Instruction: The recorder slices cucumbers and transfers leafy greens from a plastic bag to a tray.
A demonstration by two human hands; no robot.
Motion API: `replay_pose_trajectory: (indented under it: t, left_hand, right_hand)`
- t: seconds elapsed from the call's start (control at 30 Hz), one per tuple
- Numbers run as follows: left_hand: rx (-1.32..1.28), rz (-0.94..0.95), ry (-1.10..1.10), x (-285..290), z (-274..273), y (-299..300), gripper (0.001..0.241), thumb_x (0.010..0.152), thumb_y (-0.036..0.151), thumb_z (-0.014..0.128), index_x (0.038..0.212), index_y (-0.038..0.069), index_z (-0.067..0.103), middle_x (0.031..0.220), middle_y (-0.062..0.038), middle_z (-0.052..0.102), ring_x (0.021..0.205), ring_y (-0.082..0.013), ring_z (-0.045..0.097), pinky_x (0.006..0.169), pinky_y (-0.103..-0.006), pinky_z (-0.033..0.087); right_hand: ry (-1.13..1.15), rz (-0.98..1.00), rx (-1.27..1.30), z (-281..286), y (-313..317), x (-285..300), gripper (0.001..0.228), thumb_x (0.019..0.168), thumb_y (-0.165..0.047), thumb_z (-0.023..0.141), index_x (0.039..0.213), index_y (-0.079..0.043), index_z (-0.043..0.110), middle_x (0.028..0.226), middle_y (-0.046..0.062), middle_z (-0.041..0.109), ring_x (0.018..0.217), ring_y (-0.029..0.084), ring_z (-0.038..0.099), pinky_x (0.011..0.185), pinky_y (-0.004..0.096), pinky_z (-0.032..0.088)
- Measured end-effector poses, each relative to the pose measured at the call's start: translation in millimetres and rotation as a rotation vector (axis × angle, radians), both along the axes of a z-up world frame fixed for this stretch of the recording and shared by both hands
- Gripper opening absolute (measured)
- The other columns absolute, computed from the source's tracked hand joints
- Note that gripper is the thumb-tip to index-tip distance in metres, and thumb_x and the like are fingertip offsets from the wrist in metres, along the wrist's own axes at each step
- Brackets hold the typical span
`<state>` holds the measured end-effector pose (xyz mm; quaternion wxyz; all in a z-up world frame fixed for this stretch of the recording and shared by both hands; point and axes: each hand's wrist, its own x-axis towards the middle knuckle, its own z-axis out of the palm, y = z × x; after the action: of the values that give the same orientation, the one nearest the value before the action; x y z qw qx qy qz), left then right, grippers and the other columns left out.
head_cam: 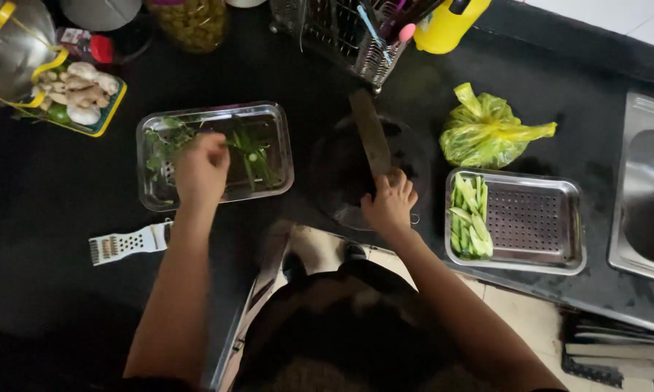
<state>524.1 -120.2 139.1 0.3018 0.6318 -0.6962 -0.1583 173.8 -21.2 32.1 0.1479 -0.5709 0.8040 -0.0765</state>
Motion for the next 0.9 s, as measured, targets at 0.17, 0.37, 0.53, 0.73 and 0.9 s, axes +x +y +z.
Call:
replay_pose_trajectory:
  t: [0.17,0.37,0.53,0.73,0.9]
  left_hand:
    - [0.579,-0.193,-0.493,4.6,-18.3,-7.9,0.062,0.097,0.024,0.058,0.158,0.019,0.048,0.161,-0.034,0.039,0.140,-0.0576,0.045,0.109,-0.0886,-0.006]
    - [0.553,-0.265,-0.370,-45.8,-9.7,14.0,0.063,0.103,0.033,0.051,0.160,0.008,0.041,0.166,-0.036,0.019,0.154,-0.0597,0.014,0.118,-0.0769,-0.010]
    - [0.192,-0.445,-0.252,-80.4,-22.7,48.1,0.050,0.102,0.031,0.060,0.142,0.002,0.061,0.148,-0.039,0.049,0.135,-0.0620,0.049,0.116,-0.0807,-0.002]
    - [0.200,-0.462,-0.297,-152.7,-16.3,84.4,0.042,0.102,0.030,0.059,0.142,0.015,0.064,0.143,-0.017,0.064,0.118,-0.0394,0.070,0.124,-0.0701,0.013]
    - [0.191,-0.393,-0.294,-263.3,6.6,124.1,0.043,0.089,0.021,0.064,0.132,0.021,0.068,0.135,0.003,0.071,0.127,-0.0196,0.063,0.124,-0.0612,0.009]
  right_hand:
    - [0.014,-0.118,-0.119,9.8,14.1,-9.5,0.043,0.090,-0.049,0.068,0.126,-0.026,0.065,0.137,0.006,0.045,0.126,0.034,0.044,0.106,0.054,0.034]
    - [0.175,-0.306,-0.268,6.2,19.1,-99.4,0.022,0.090,-0.043,0.068,0.105,-0.028,0.075,0.117,0.004,0.061,0.110,0.035,0.060,0.094,0.060,0.048]
    - [0.281,-0.396,-0.312,-4.7,4.7,-222.7,0.008,0.092,-0.046,0.067,0.096,-0.042,0.073,0.110,-0.010,0.063,0.110,0.025,0.057,0.091,0.051,0.046]
    - [0.356,-0.180,-0.280,5.6,-56.0,-322.3,0.018,0.103,-0.038,0.061,0.115,-0.043,0.073,0.120,-0.014,0.068,0.122,0.022,0.048,0.105,0.051,0.031]
    - [0.318,0.282,0.129,8.2,-105.4,-349.8,0.062,0.101,-0.025,0.064,0.156,-0.047,0.048,0.148,0.000,0.059,0.113,0.028,0.047,0.098,0.049,0.038]
